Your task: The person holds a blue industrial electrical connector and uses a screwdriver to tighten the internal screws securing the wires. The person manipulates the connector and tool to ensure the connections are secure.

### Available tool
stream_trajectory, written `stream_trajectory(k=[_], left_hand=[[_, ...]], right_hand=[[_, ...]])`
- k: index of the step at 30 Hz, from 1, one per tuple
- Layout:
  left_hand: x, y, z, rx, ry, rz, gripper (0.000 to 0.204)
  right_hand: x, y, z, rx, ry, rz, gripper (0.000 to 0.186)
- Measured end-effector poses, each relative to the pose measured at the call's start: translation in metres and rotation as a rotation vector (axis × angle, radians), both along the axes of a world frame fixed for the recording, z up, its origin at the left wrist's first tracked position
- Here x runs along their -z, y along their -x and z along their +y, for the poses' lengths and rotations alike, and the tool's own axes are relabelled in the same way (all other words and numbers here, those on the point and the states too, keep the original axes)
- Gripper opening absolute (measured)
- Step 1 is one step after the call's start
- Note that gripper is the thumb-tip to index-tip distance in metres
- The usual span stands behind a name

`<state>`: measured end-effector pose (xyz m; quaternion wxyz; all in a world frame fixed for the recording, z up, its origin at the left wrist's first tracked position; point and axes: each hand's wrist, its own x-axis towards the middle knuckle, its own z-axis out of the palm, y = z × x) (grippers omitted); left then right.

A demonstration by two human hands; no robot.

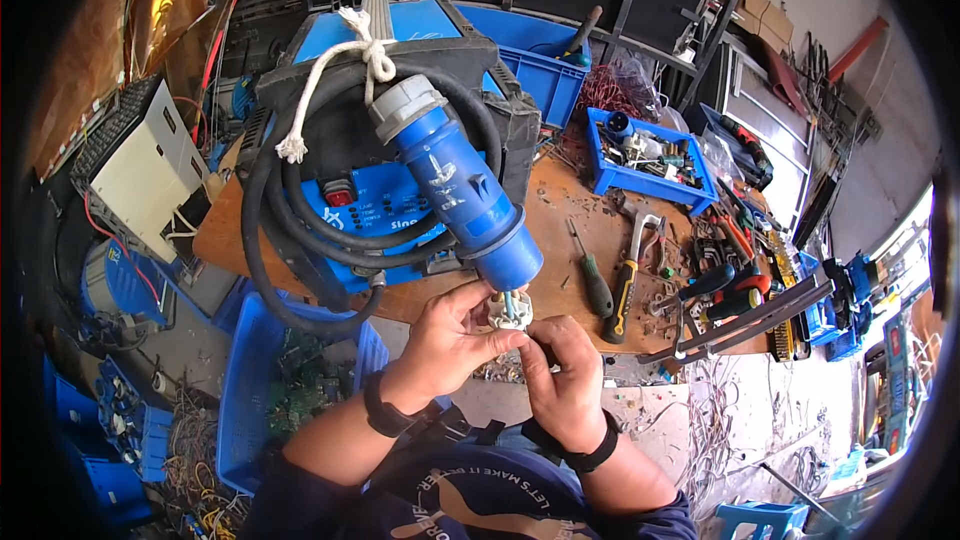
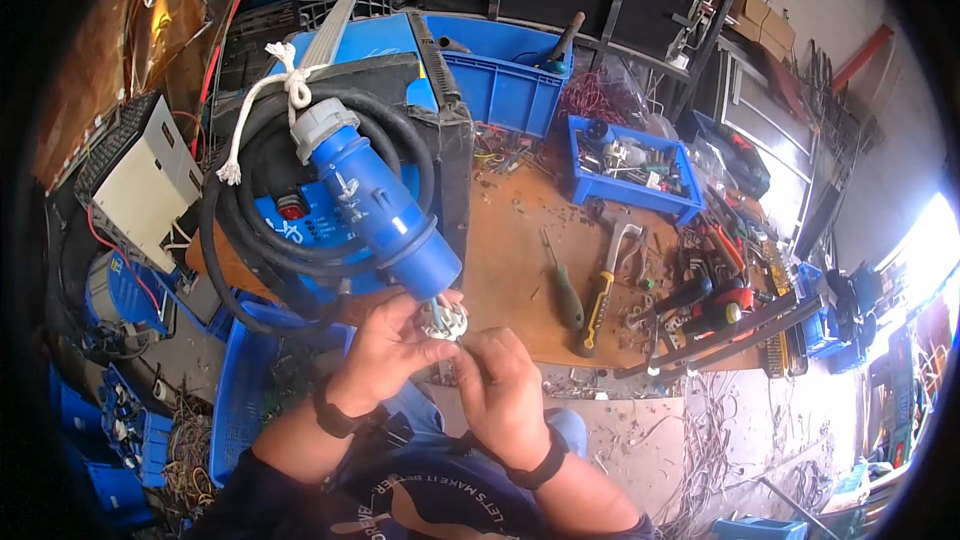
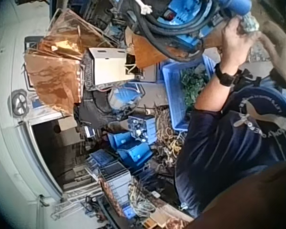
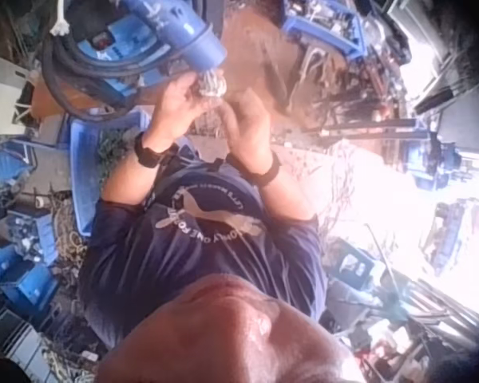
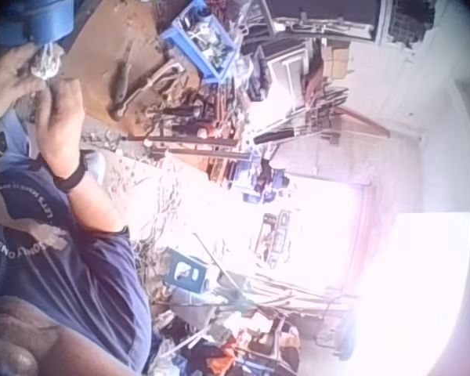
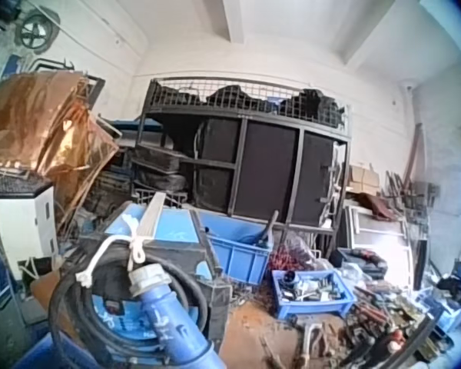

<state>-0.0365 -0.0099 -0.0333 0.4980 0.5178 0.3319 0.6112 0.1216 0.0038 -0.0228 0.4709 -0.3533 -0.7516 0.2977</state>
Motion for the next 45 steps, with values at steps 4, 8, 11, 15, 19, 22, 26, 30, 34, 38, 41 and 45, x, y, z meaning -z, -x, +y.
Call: stream_trajectory(k=[4, 8, 11, 15, 19, 22, 26, 30, 34, 38, 41, 45], left_hand=[[0.0, -0.003, -0.004, -0.006, -0.008, -0.031, 0.051], [-0.002, -0.007, -0.006, -0.021, -0.031, -0.04, 0.05], [-0.005, -0.008, -0.008, -0.024, -0.001, -0.011, 0.048], [-0.013, -0.008, -0.013, -0.028, 0.075, 0.011, 0.047], [-0.012, -0.009, -0.016, -0.063, 0.07, 0.045, 0.049], [-0.015, -0.011, -0.016, -0.068, 0.086, 0.022, 0.049], [-0.013, -0.012, -0.014, -0.068, 0.077, 0.016, 0.049], [-0.013, -0.014, -0.016, -0.088, 0.103, -0.022, 0.048], [-0.012, -0.013, -0.017, -0.054, 0.072, -0.027, 0.049], [-0.01, -0.013, -0.014, -0.031, 0.058, -0.021, 0.049], [-0.011, -0.014, -0.014, -0.016, 0.062, -0.046, 0.049], [-0.008, -0.017, -0.012, -0.002, 0.061, -0.141, 0.049]], right_hand=[[-0.005, -0.004, 0.0, 0.002, -0.023, -0.024, 0.01], [-0.008, -0.008, 0.0, -0.018, 0.233, 0.045, 0.01], [-0.01, -0.009, 0.002, -0.113, 0.418, 0.111, 0.011], [0.0, -0.005, -0.001, -0.186, 0.338, 0.243, 0.01], [0.0, -0.006, -0.002, -0.134, 0.263, 0.191, 0.013], [-0.001, -0.008, 0.001, -0.203, 0.424, 0.149, 0.011], [-0.009, -0.011, -0.002, -0.119, 0.118, 0.039, 0.014], [-0.015, -0.016, -0.002, -0.189, 0.108, 0.075, 0.011], [-0.011, -0.014, -0.001, -0.15, 0.092, 0.106, 0.01], [-0.014, -0.014, -0.005, -0.106, 0.106, 0.116, 0.013], [-0.009, -0.013, -0.002, -0.153, 0.184, 0.148, 0.013], [-0.002, -0.013, 0.004, -0.216, 0.378, 0.248, 0.013]])
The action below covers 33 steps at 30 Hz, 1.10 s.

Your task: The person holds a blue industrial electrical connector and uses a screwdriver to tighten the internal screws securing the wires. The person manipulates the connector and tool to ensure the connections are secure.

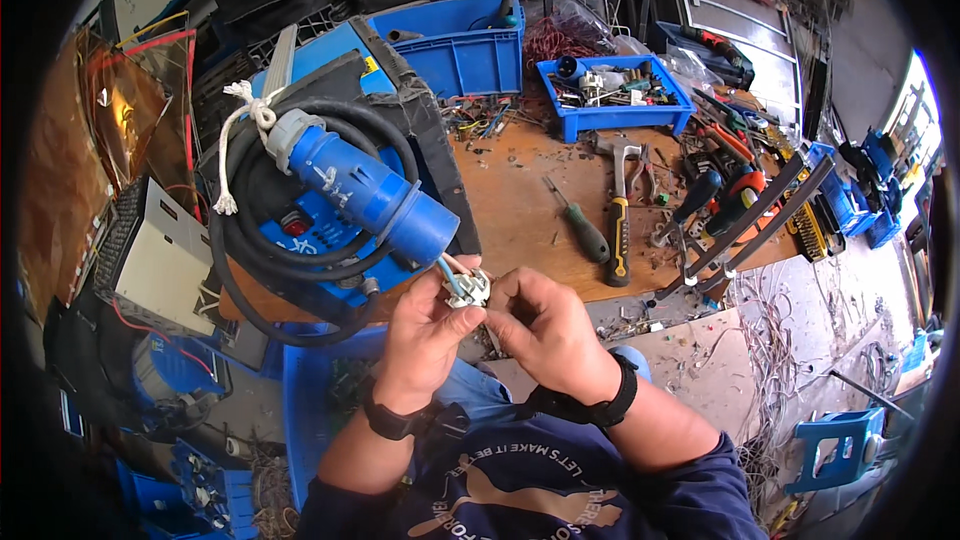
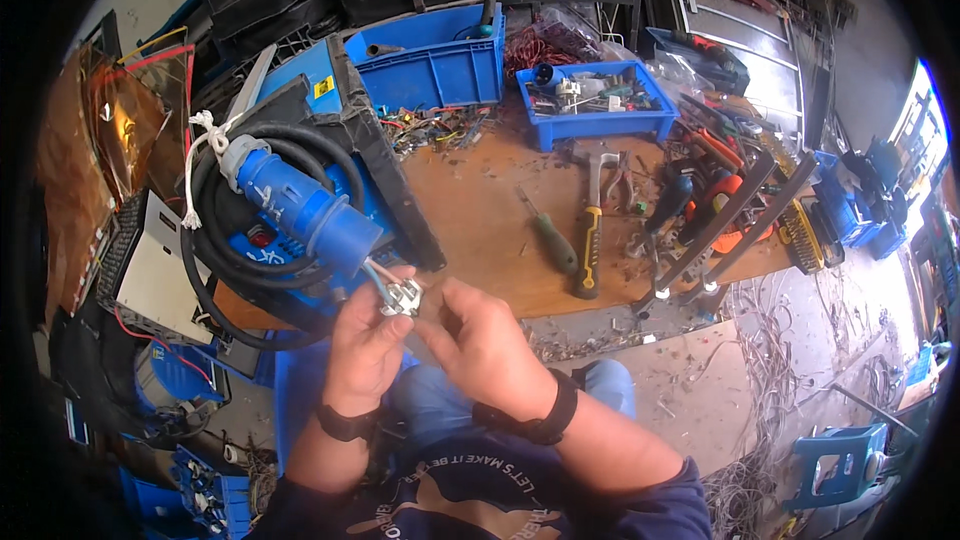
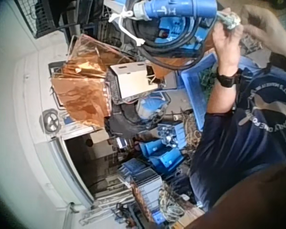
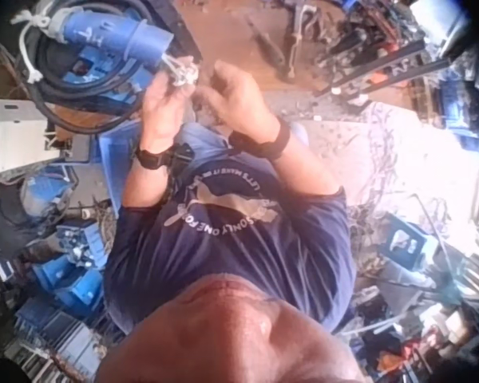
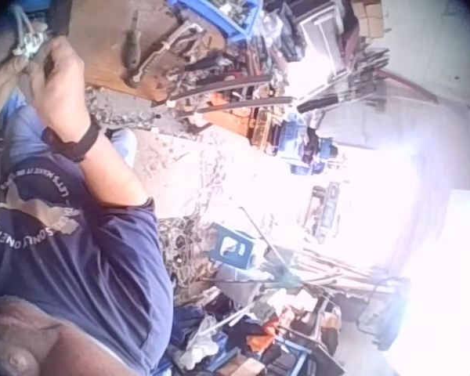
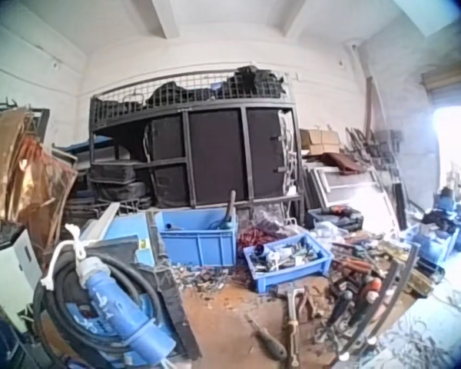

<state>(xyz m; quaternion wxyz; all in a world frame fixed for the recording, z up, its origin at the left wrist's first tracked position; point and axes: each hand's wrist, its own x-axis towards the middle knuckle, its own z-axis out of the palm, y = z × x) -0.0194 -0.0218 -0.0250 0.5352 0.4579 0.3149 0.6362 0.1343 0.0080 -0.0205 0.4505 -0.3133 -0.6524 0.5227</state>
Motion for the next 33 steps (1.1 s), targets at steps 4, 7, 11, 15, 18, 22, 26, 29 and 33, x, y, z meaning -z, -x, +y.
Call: stream_trajectory(k=[4, 7, 11, 15, 18, 22, 26, 29, 33], left_hand=[[0.0, -0.007, 0.005, -0.022, -0.002, -0.041, 0.049], [0.003, -0.008, 0.005, -0.044, -0.012, -0.046, 0.05], [-0.002, -0.011, 0.001, -0.104, 0.027, 0.011, 0.05], [-0.004, -0.013, -0.001, -0.105, -0.005, 0.02, 0.051], [-0.002, -0.009, -0.001, -0.098, -0.013, 0.045, 0.051], [-0.003, -0.005, -0.002, -0.095, -0.004, 0.103, 0.051], [-0.007, -0.001, -0.004, -0.098, 0.002, 0.164, 0.053], [-0.003, -0.003, -0.003, -0.035, -0.003, 0.051, 0.06], [0.009, -0.009, -0.001, -0.006, 0.0, 0.075, 0.066]], right_hand=[[-0.006, 0.001, 0.005, 0.021, 0.023, 0.082, 0.012], [-0.011, -0.003, 0.003, -0.012, 0.087, 0.101, 0.01], [-0.01, -0.002, 0.001, 0.033, 0.054, 0.05, 0.009], [-0.007, -0.002, 0.001, 0.023, 0.041, 0.064, 0.011], [-0.008, -0.005, 0.004, -0.016, 0.065, 0.001, 0.011], [-0.014, -0.01, 0.007, -0.081, 0.082, -0.086, 0.011], [-0.015, -0.022, 0.008, -0.182, 0.219, -0.108, 0.009], [-0.002, -0.035, 0.027, -0.013, -0.044, -0.168, 0.01], [0.035, -0.045, 0.108, 0.32, -0.391, -0.719, 0.016]])
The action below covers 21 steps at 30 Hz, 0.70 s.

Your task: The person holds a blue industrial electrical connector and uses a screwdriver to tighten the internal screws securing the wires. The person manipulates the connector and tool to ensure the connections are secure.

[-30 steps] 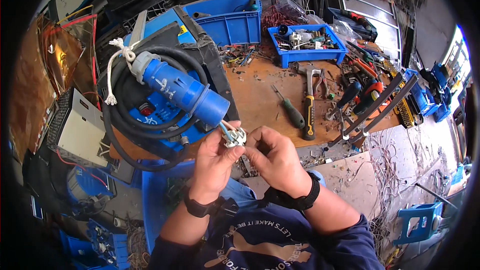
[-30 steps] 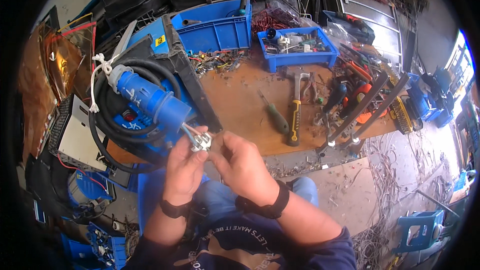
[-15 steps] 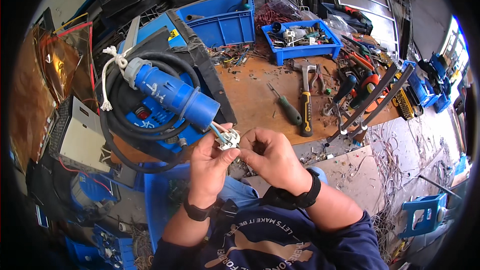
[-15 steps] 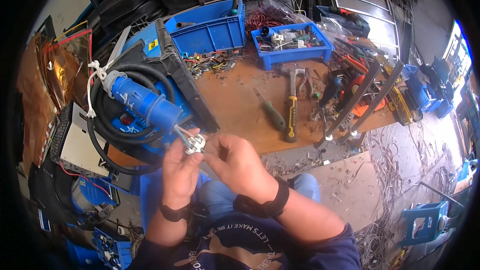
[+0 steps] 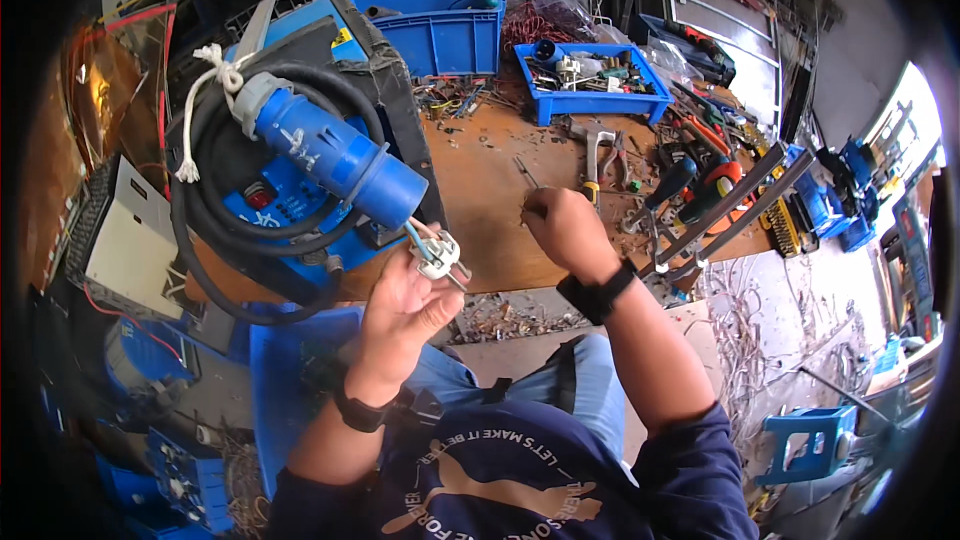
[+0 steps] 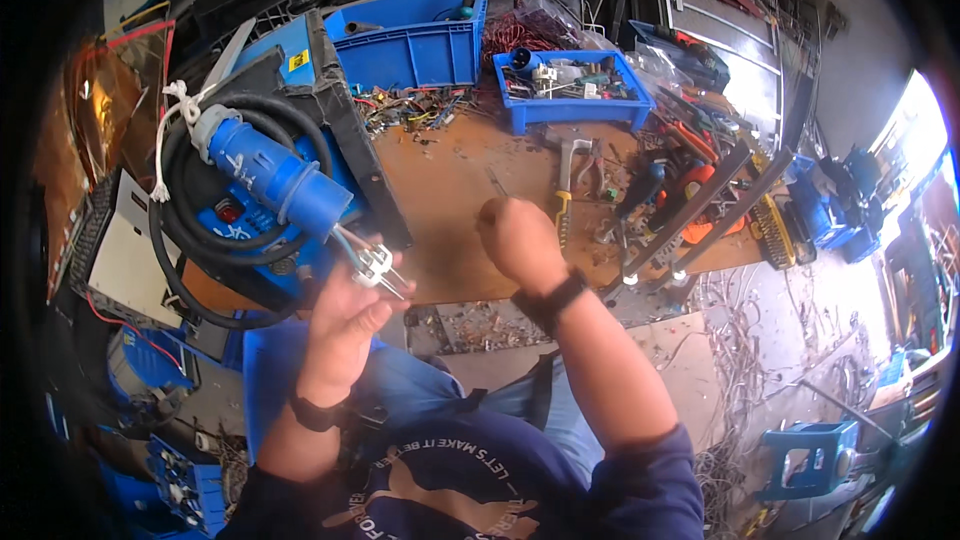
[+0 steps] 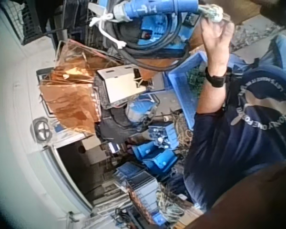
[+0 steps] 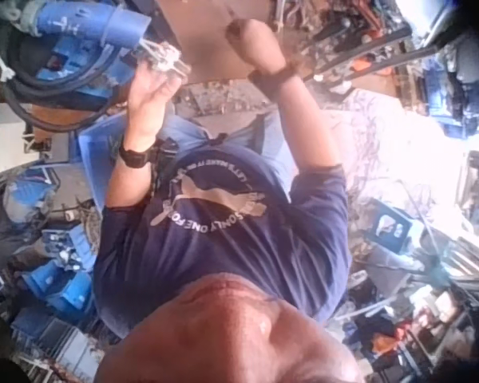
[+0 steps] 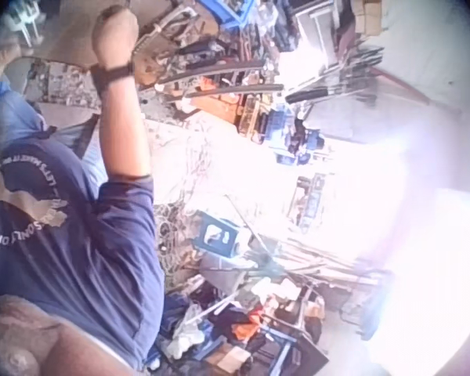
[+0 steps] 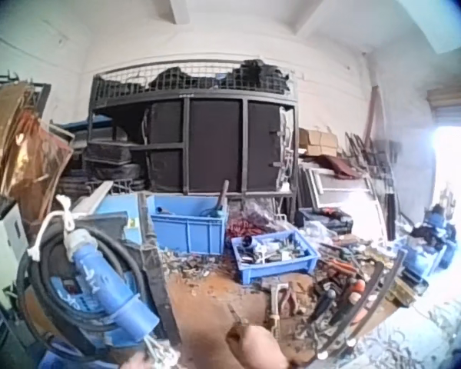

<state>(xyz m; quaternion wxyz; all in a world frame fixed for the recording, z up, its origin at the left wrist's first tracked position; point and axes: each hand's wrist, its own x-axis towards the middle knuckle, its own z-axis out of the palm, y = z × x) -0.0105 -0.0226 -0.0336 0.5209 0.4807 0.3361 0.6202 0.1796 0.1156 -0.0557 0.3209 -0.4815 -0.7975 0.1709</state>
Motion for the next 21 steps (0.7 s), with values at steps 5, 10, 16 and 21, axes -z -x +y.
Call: stream_trajectory(k=[5, 10, 16, 21], left_hand=[[0.037, 0.028, -0.041, 0.095, 0.309, 0.225, 0.028], [0.087, 0.06, -0.093, -0.024, 0.495, 0.283, 0.022], [0.092, 0.076, -0.112, -0.151, 0.583, 0.212, 0.022], [0.08, 0.076, -0.094, -0.215, 0.496, 0.288, 0.021]], right_hand=[[0.042, 0.017, 0.049, 0.065, -0.064, -0.407, 0.016], [0.056, 0.047, 0.067, 0.022, -0.042, -0.626, 0.019], [0.058, 0.03, 0.071, 0.106, -0.177, -0.475, 0.016], [0.053, -0.004, 0.072, 0.237, -0.215, -0.639, 0.019]])
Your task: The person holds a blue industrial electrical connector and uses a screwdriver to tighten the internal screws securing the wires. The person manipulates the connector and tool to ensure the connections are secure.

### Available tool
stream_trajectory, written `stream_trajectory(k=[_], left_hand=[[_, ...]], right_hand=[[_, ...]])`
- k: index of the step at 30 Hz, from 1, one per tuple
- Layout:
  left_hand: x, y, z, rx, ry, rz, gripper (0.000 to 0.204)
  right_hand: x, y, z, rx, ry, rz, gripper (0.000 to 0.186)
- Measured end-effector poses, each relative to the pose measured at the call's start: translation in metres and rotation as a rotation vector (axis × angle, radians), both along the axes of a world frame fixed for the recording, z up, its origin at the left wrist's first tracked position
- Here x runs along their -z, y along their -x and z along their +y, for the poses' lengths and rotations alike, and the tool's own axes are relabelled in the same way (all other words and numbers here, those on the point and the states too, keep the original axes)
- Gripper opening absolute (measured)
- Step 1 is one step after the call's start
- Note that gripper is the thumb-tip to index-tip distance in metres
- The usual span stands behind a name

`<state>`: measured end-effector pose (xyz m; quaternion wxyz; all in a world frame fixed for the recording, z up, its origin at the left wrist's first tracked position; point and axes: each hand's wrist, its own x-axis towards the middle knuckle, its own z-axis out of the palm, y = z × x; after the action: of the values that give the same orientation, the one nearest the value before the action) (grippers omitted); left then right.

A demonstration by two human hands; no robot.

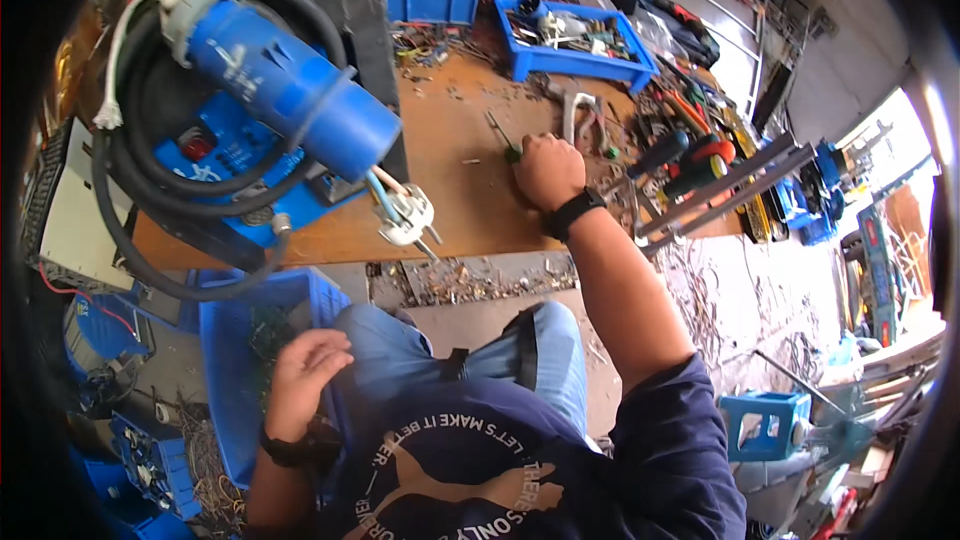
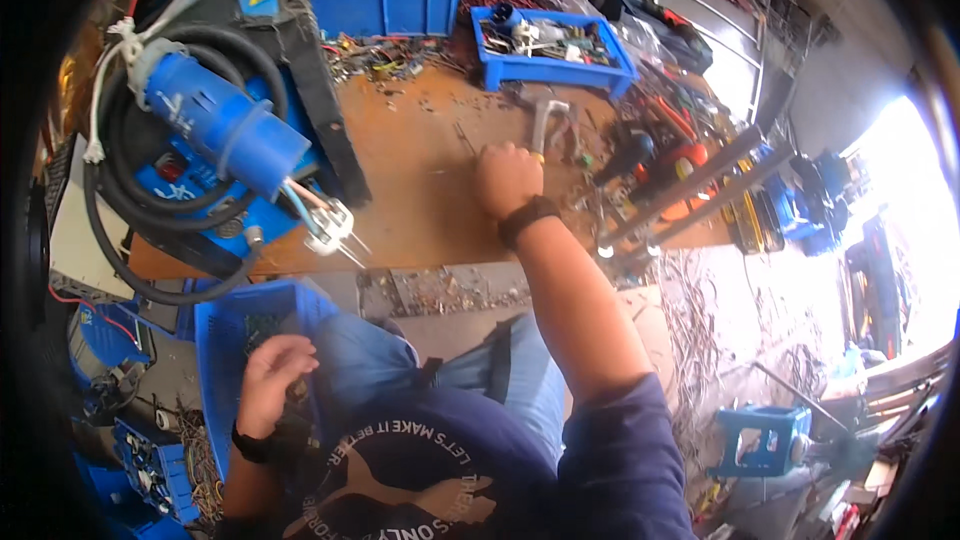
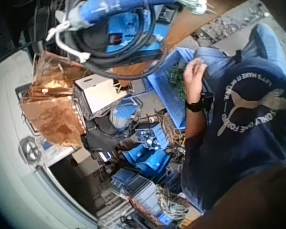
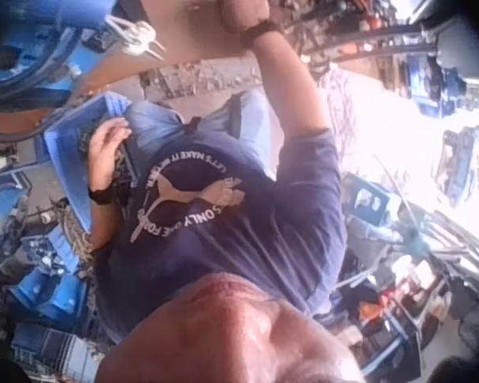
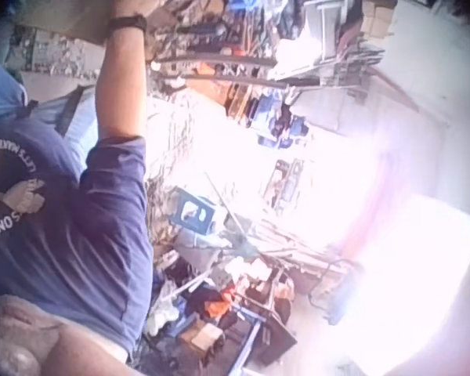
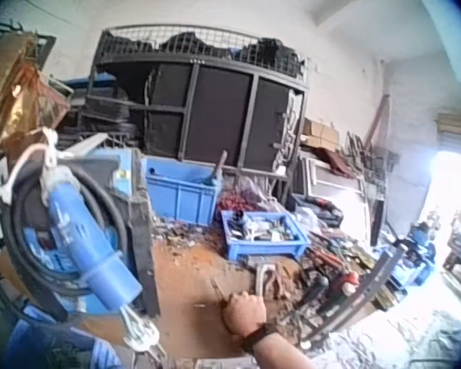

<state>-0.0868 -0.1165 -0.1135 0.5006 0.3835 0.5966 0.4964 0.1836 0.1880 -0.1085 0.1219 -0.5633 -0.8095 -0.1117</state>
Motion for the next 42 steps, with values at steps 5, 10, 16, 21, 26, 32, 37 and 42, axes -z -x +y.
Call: stream_trajectory(k=[5, 10, 16, 21, 26, 32, 37, 42], left_hand=[[0.002, -0.017, 0.006, 0.083, -0.013, -0.078, 0.02], [-0.001, -0.009, 0.0, 0.157, -0.014, -0.055, 0.019], [-0.014, 0.0, -0.005, 0.131, -0.029, -0.08, 0.02], [0.011, 0.001, -0.01, 0.138, -0.004, -0.125, 0.023], [0.053, -0.007, 0.0, 0.176, -0.019, 0.158, 0.028], [0.046, 0.007, -0.045, 0.107, 0.046, 0.578, 0.036], [0.032, 0.002, -0.068, 0.179, 0.081, 0.685, 0.038], [0.046, 0.004, -0.087, 0.259, 0.056, 0.843, 0.041]], right_hand=[[-0.004, -0.011, -0.026, 0.062, 0.126, -0.056, 0.021], [-0.004, -0.005, -0.017, 0.095, 0.212, -0.08, 0.024], [-0.028, -0.01, -0.02, 0.055, 0.051, 0.179, 0.031], [-0.085, -0.018, -0.073, -0.069, 0.162, 0.641, 0.032], [-0.06, -0.074, -0.168, -0.322, 0.339, 1.158, 0.023], [-0.014, -0.115, -0.206, -0.36, 0.706, 1.524, 0.027], [-0.01, -0.128, -0.216, -0.338, 0.67, 1.517, 0.03], [-0.016, -0.12, -0.22, -0.391, 0.652, 1.427, 0.029]])
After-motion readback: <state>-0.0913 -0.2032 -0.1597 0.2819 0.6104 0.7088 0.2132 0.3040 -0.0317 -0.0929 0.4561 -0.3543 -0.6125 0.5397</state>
